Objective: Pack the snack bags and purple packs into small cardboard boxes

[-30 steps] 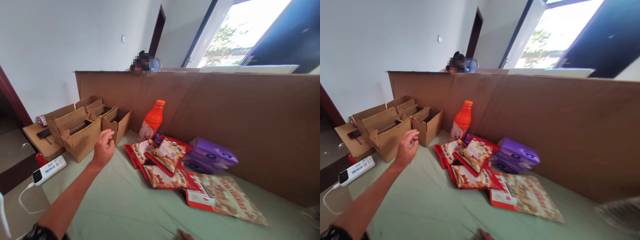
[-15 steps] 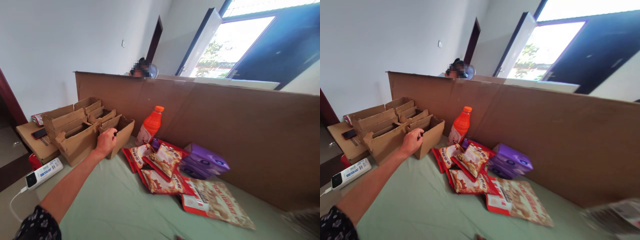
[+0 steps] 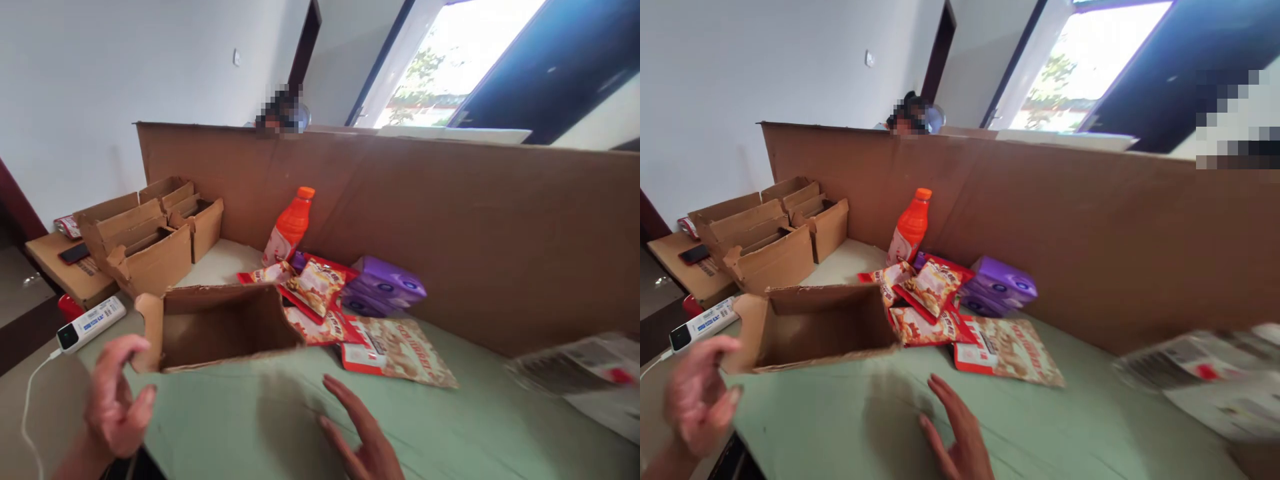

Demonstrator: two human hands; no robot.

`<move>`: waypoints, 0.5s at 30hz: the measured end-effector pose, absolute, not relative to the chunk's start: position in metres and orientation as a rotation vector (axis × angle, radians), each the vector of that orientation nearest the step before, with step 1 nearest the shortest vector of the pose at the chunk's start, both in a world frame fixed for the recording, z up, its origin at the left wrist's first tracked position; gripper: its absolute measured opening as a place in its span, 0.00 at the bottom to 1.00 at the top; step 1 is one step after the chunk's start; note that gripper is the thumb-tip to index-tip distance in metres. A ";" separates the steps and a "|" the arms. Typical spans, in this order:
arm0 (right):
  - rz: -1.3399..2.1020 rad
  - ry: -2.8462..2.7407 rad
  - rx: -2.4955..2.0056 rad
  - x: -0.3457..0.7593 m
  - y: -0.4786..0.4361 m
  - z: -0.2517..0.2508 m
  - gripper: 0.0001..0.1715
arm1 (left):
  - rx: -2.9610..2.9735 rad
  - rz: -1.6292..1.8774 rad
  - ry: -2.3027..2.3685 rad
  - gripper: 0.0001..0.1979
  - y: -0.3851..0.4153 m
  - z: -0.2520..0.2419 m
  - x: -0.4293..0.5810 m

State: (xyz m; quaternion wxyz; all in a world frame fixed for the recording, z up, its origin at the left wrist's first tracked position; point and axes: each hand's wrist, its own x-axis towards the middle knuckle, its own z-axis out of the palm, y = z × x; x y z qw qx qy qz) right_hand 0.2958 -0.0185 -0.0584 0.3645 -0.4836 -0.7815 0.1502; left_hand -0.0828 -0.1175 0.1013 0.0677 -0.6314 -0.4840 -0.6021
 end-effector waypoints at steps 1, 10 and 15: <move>0.465 -1.990 -1.231 0.281 -0.016 -0.051 0.32 | -1.812 -1.940 -1.481 0.27 -0.124 0.095 -0.091; 1.097 -2.009 -0.955 0.205 -0.007 0.010 0.45 | -1.813 -2.184 -2.367 0.46 -0.088 0.025 -0.114; 1.133 -1.778 -1.085 0.254 -0.029 0.019 0.42 | -1.975 -2.025 -2.447 0.41 -0.073 -0.004 -0.076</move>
